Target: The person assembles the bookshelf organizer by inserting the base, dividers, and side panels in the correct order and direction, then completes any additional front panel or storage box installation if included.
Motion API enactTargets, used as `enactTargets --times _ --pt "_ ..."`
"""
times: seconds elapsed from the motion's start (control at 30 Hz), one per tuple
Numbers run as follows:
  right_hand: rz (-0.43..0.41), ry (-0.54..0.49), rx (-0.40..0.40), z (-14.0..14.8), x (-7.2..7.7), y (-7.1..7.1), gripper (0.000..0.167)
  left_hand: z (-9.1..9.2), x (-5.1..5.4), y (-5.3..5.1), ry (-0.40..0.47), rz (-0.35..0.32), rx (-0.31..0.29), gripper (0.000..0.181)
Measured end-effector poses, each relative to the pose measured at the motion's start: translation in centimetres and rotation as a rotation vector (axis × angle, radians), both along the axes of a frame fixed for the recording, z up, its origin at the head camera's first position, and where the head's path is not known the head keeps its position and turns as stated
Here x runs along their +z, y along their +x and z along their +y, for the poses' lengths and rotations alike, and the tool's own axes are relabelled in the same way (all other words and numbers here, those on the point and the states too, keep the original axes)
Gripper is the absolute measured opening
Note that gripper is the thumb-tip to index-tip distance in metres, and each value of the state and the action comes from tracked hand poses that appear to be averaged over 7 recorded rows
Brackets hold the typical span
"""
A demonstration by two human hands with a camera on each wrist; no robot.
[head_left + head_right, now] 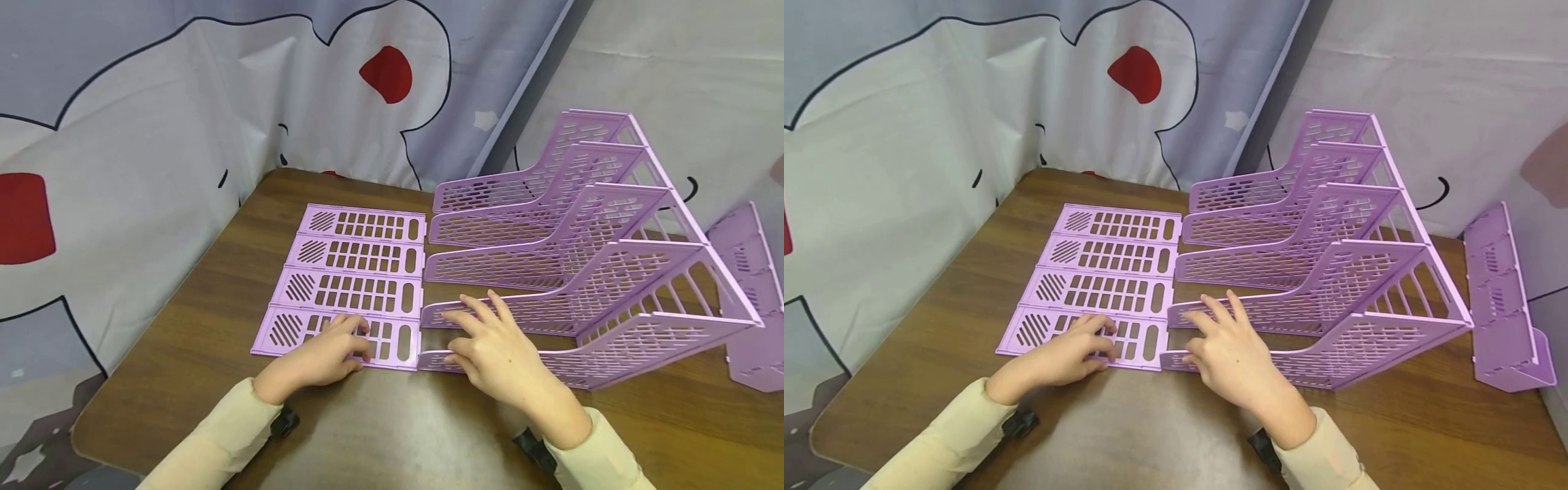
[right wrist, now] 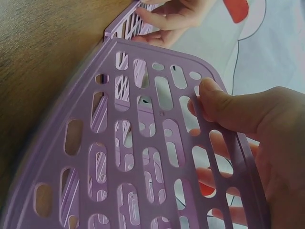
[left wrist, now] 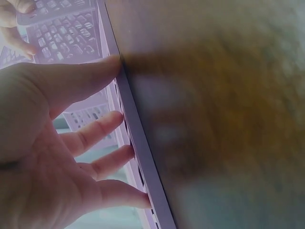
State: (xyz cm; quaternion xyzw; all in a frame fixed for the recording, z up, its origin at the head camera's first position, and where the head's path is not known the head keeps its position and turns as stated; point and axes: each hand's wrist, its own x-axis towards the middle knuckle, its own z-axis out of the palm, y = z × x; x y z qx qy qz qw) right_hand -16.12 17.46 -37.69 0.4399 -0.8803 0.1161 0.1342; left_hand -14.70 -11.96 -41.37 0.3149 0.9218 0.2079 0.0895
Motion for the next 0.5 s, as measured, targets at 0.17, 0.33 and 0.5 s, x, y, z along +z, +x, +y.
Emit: enactTargets --times 0.17,0.33,0.5 --pt "0.000 -0.005 0.001 -0.03 -0.05 -0.01 0.013 0.04 -0.02 -0.04 -0.004 0.000 0.003 0.011" --pt "0.002 0.000 0.000 -0.13 -0.17 -0.06 0.014 0.21 -0.01 0.05 -0.010 -0.007 0.016 0.011" --pt "0.005 0.001 -0.002 -0.16 -0.22 -0.10 0.013 0.53 0.02 0.10 -0.011 -0.018 0.024 0.011"
